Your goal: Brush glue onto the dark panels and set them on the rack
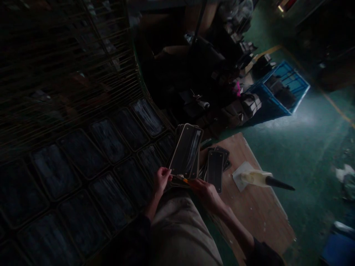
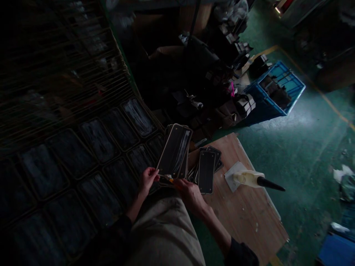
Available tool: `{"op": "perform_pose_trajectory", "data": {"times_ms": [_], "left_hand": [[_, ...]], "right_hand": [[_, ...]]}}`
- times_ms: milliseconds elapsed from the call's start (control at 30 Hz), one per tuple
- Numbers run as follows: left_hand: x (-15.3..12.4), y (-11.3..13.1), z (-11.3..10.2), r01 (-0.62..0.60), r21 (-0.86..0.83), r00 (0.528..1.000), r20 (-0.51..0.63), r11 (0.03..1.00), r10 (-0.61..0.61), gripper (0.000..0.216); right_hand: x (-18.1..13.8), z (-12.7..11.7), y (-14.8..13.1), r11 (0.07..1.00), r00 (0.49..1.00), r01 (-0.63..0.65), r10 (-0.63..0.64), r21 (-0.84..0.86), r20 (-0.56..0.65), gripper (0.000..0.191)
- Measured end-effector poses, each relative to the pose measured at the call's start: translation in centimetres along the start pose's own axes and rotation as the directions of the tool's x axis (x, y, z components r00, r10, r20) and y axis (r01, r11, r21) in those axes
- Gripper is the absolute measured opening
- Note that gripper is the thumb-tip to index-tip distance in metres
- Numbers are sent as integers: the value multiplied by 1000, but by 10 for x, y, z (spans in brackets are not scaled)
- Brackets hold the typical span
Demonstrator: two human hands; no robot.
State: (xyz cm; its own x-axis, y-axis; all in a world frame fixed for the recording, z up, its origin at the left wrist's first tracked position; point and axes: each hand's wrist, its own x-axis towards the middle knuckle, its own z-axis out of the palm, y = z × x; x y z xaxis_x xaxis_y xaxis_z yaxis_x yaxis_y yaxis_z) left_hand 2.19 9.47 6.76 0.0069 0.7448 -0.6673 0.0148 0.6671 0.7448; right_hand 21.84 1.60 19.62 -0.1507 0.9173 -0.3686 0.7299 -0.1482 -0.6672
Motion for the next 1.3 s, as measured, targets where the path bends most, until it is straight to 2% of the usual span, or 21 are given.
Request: {"op": "perform_pose_trajectory", "data": {"times_ms": [100, 200, 300, 400, 467, 533, 667, 767, 833, 933, 1033, 1133, 1300], "left_hand": [[2, -1, -1, -6, 27, 1000, 5, 1000, 6, 36], [2, -2, -1, -7, 53, 1000, 7, 999, 7, 34], [0, -1, -1, -15, 32, 1000, 7, 999, 14, 36], [-2, 0, 0, -2, 5, 1000, 1, 1000, 2, 39], [-2, 1, 1, 5, 7, 1000, -7, 1000, -5, 39], [-3, 1, 1, 7, 10, 1000, -13, 1000, -7, 38], [-3, 3, 0, 9, 3, 1000, -8, 1000, -9, 37], [-3, 4, 0, 29, -21, 1000, 5, 999, -29, 39], [-3, 3, 0, 36, -42, 999, 9, 998, -36, 41], [-2, 0, 0, 20, -47, 1000, 8, 999, -20, 42], [-2, -1, 0, 15, -46, 1000, 2, 999, -15, 41], [-3, 2, -1, 22, -43, 1000, 8, 999, -21, 38], [-3, 6, -2, 51, -10, 999, 15, 999, -51, 32]], "right_hand": [[33, -24, 19, 998, 999, 37, -36, 42, -12, 27], [72, -57, 38, 998, 983, 41, -50, -56, -179, 28], [103, -87, 46, 983, 941, 23, -84, -185, -328, 31], [125, -100, 48, 964, 896, -8, -111, -266, -430, 33], [134, -96, 49, 957, 884, -18, -120, -289, -452, 33], [135, -84, 48, 953, 897, -28, -110, -303, -428, 33], [106, -59, 37, 951, 962, 16, -99, -310, -253, 30], [87, -58, 25, 974, 983, 82, -115, -210, -146, 29], [92, -68, 22, 979, 975, 84, -119, -185, -189, 30], [121, -84, 23, 968, 939, 36, -119, -250, -324, 32], [147, -84, 29, 951, 922, -7, -114, -309, -371, 33], [141, -64, 28, 939, 944, 4, -116, -343, -308, 32], [77, -11, 11, 960, 988, 99, -127, -260, -92, 31]]}}
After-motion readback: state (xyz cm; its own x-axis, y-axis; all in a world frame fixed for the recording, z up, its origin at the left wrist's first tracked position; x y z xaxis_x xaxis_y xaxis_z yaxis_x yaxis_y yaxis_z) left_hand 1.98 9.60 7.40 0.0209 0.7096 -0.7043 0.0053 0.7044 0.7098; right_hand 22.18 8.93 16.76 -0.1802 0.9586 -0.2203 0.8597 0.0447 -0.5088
